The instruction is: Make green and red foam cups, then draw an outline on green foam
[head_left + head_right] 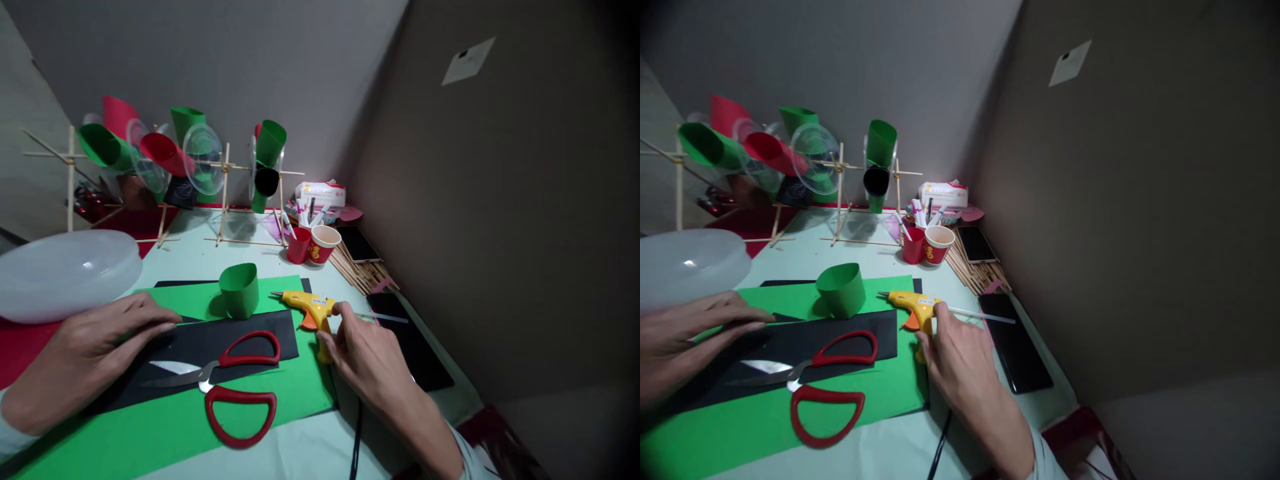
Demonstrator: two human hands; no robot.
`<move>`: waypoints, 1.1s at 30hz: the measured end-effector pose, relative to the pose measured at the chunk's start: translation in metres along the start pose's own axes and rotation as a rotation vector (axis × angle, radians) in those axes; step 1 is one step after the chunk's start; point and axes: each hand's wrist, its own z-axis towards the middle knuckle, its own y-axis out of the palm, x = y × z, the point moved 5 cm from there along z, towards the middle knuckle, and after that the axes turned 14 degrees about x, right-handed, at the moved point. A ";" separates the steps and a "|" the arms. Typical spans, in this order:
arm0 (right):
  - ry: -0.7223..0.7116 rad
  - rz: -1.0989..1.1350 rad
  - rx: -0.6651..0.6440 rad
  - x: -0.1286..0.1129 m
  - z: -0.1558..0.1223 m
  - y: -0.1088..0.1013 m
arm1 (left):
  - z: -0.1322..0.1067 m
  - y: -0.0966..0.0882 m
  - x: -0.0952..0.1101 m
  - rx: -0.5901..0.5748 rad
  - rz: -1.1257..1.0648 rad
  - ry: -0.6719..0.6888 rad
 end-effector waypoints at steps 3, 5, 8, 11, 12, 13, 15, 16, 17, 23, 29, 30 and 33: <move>0.068 0.056 -0.096 0.004 -0.004 0.005 | -0.005 0.003 0.000 0.028 -0.072 -0.096; 0.110 0.087 -0.130 0.004 -0.001 0.008 | -0.006 0.005 0.003 0.033 -0.086 -0.087; 0.160 0.119 -0.154 0.002 0.005 0.010 | -0.005 0.005 0.002 0.033 -0.073 -0.054; 0.186 0.148 -0.160 0.001 0.010 0.012 | -0.002 0.006 0.000 -0.053 -0.021 0.034; 0.190 0.154 -0.159 0.001 0.011 0.013 | -0.002 0.005 0.000 -0.089 -0.005 0.075; 0.192 0.156 -0.158 0.002 0.012 0.014 | -0.001 0.005 0.000 -0.115 0.006 0.113; 0.194 0.145 -0.149 0.005 0.012 0.014 | 0.001 0.002 0.003 -0.127 0.013 0.150; 0.196 0.131 -0.142 0.008 0.013 0.014 | 0.002 0.000 0.005 -0.108 0.008 0.149; 0.200 0.112 -0.136 0.012 0.013 0.013 | 0.004 -0.002 0.007 -0.083 0.000 0.143; 0.221 -0.051 -0.157 0.036 0.018 0.013 | 0.007 -0.004 0.021 -0.038 -0.068 0.131; 0.212 -0.252 -0.176 0.035 0.023 0.001 | 0.013 -0.013 0.022 0.036 -0.029 0.077; 0.202 -0.271 -0.162 0.032 0.025 -0.003 | 0.015 -0.015 0.022 0.039 -0.021 0.067; 0.122 -0.243 -0.122 0.016 0.035 -0.008 | 0.021 -0.021 0.020 0.053 0.002 0.021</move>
